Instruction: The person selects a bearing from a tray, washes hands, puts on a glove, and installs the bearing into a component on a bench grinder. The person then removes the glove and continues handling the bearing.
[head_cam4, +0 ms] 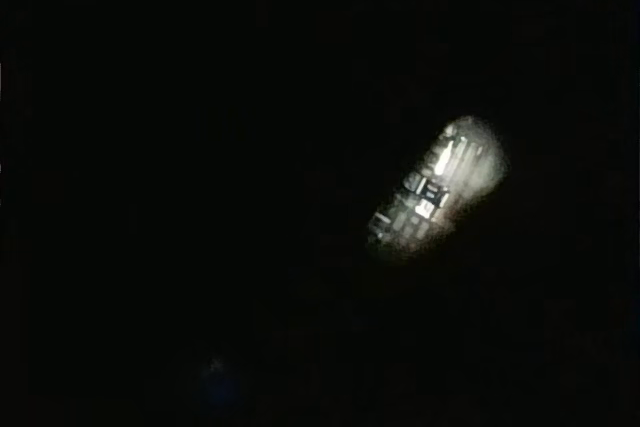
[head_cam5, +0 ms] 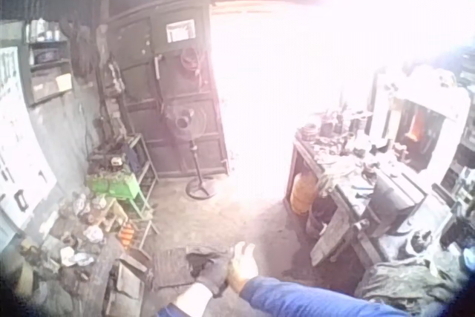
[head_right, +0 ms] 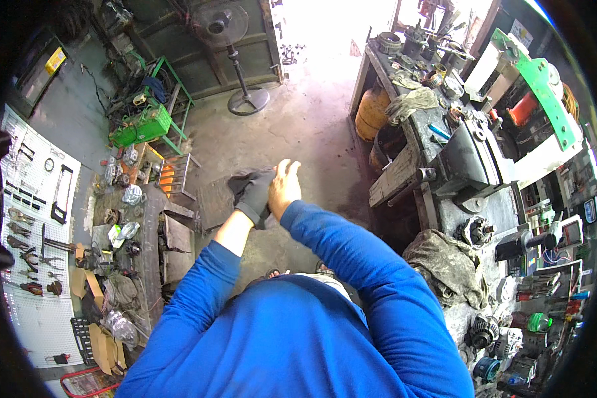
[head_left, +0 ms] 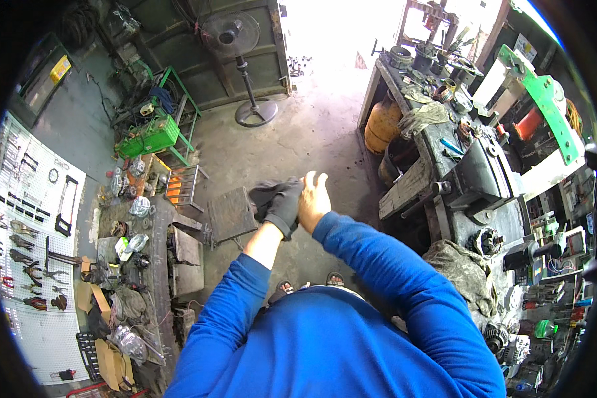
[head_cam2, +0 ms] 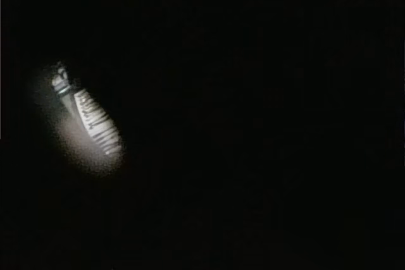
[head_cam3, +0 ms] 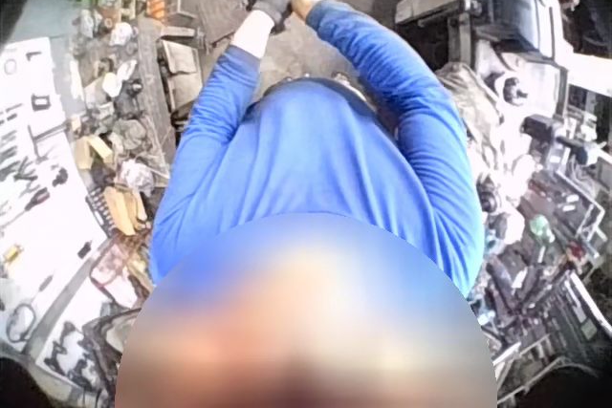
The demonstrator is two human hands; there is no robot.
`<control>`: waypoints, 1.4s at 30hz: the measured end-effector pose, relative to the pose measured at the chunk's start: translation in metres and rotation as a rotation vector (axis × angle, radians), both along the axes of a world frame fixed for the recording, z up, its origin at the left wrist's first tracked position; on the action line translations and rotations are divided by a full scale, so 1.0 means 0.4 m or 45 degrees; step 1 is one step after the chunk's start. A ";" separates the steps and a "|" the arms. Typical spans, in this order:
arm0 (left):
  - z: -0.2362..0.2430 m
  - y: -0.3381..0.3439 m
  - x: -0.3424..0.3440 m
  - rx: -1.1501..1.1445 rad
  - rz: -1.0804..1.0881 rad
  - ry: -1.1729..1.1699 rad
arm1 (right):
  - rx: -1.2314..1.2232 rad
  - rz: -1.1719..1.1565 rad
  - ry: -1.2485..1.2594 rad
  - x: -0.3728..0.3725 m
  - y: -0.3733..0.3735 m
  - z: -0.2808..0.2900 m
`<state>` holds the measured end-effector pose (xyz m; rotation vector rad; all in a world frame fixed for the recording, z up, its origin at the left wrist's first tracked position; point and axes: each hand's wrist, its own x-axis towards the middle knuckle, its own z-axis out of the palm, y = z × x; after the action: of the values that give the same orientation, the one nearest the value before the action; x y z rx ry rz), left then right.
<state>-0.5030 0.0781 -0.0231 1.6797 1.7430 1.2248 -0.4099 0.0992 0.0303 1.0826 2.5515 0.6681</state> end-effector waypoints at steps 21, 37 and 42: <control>0.145 -0.116 -0.051 0.485 -0.458 0.269 | -0.641 -0.273 -0.284 0.134 0.082 -0.124; 0.190 -0.053 -0.041 -0.388 -0.193 0.750 | -1.203 -0.313 2.115 0.074 0.255 -0.164; 0.264 -0.157 -0.083 -0.653 -0.872 -0.525 | -0.232 0.301 1.829 0.205 0.390 -0.090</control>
<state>-0.5360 0.0154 0.0826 1.3979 0.9829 0.6636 -0.3277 0.2551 -0.0056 1.5043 3.7780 -0.6144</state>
